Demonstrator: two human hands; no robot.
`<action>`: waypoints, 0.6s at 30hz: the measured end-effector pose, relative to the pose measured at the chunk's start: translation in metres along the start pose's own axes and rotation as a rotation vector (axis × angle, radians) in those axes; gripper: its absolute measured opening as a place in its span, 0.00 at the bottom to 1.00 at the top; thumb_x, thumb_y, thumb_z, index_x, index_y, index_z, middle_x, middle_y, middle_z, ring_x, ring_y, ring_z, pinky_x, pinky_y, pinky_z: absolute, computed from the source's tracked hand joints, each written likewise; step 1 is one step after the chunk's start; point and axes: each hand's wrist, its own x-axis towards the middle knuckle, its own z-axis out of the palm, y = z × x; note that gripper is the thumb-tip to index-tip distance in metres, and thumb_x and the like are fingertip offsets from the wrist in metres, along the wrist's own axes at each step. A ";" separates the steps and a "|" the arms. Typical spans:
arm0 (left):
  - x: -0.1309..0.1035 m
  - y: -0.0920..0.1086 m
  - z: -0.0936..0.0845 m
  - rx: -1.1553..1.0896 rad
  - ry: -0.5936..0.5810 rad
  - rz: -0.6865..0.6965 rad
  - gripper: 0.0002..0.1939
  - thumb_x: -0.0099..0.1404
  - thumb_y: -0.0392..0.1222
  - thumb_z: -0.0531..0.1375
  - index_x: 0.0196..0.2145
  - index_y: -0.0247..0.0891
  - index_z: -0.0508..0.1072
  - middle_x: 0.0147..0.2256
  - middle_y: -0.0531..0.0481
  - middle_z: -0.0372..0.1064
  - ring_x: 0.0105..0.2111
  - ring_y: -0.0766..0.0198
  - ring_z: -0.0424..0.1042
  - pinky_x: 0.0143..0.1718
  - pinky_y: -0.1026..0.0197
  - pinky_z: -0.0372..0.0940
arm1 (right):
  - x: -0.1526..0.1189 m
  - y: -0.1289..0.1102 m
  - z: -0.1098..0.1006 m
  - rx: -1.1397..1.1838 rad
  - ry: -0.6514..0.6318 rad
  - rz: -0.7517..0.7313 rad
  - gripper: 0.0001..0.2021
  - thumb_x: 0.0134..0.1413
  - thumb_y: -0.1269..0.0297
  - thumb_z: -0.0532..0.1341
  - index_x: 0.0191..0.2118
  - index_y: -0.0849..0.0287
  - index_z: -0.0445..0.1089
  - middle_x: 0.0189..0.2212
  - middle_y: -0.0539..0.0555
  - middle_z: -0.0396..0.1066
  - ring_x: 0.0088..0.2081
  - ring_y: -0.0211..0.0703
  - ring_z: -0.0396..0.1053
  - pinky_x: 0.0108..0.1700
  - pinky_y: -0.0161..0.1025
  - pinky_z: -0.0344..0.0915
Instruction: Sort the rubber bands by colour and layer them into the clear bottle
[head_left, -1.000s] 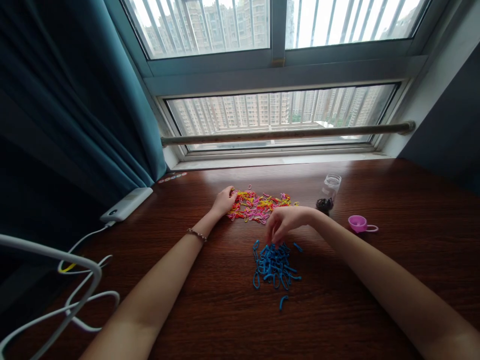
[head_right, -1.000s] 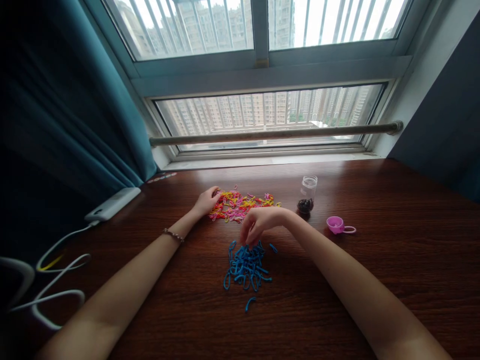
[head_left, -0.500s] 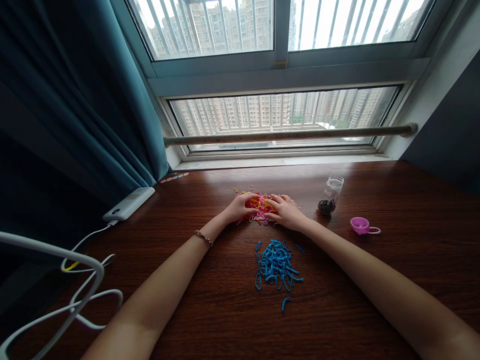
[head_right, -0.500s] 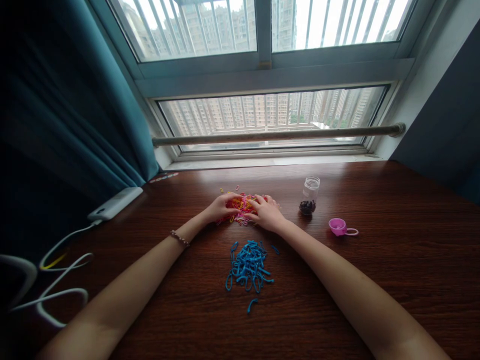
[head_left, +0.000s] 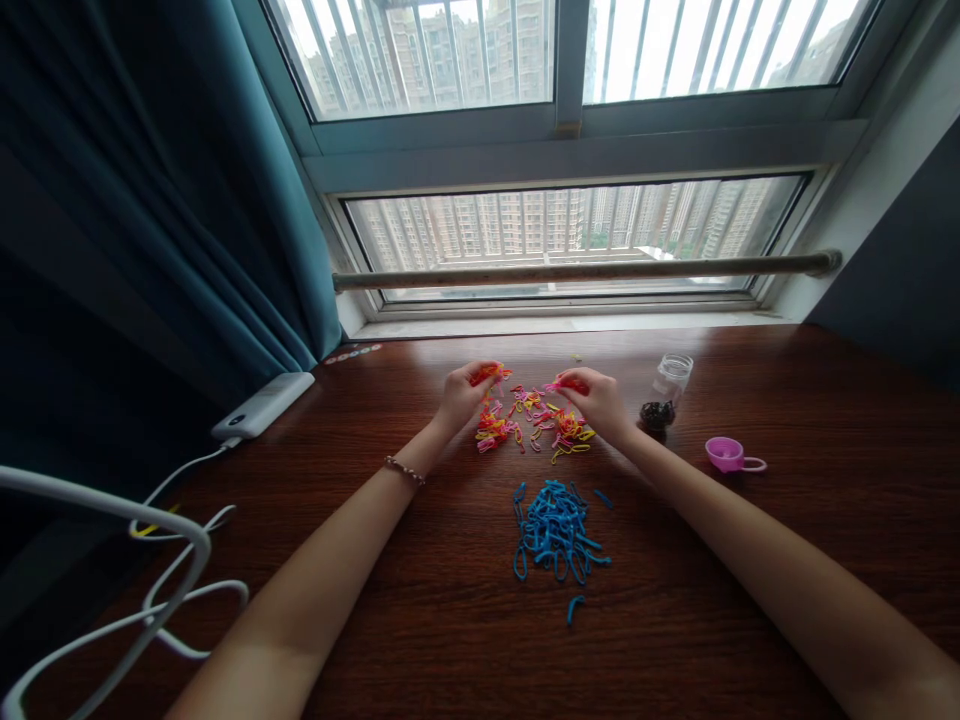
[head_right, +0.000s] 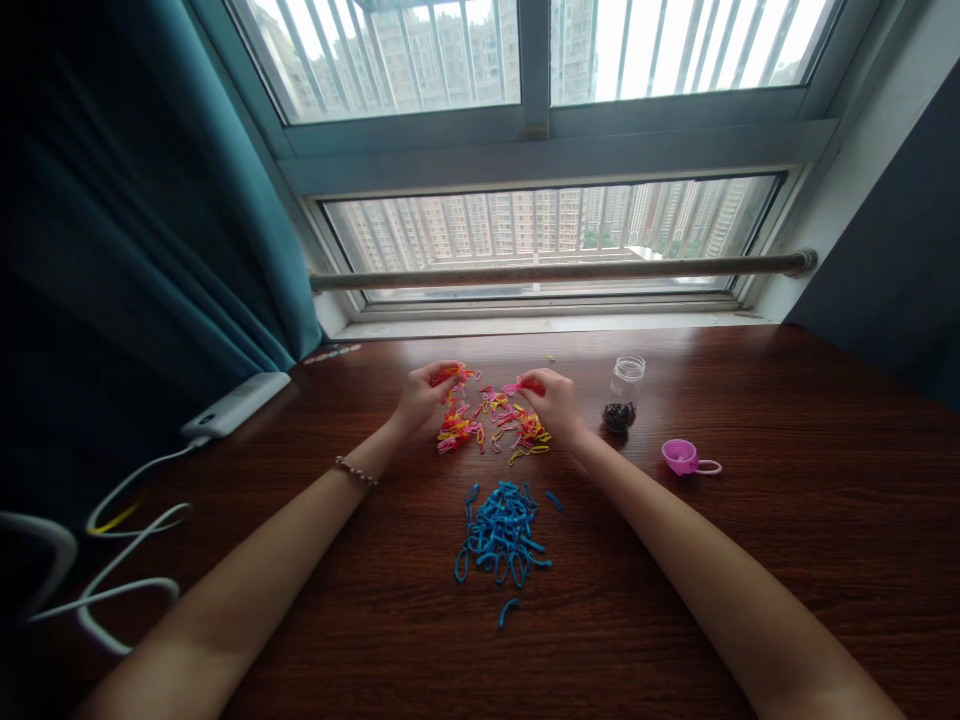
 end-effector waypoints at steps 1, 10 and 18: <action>0.002 0.000 -0.003 -0.010 0.015 -0.006 0.17 0.54 0.48 0.60 0.39 0.34 0.73 0.36 0.44 0.73 0.35 0.60 0.72 0.39 0.58 0.67 | 0.003 -0.001 -0.003 0.023 0.022 0.030 0.07 0.47 0.64 0.61 0.33 0.60 0.72 0.32 0.54 0.73 0.34 0.43 0.70 0.38 0.38 0.66; 0.009 0.004 -0.013 -0.014 0.029 0.006 0.16 0.57 0.48 0.58 0.36 0.33 0.73 0.34 0.44 0.73 0.35 0.61 0.71 0.37 0.60 0.65 | 0.013 0.002 -0.015 0.230 0.048 0.132 0.09 0.46 0.61 0.61 0.33 0.60 0.71 0.33 0.54 0.73 0.37 0.44 0.71 0.41 0.41 0.68; 0.011 0.005 -0.015 0.024 0.015 0.029 0.15 0.59 0.48 0.55 0.34 0.33 0.74 0.33 0.45 0.73 0.35 0.60 0.71 0.39 0.59 0.64 | 0.013 -0.006 -0.013 0.342 0.008 0.078 0.09 0.48 0.61 0.59 0.33 0.60 0.71 0.38 0.55 0.73 0.41 0.44 0.69 0.45 0.42 0.67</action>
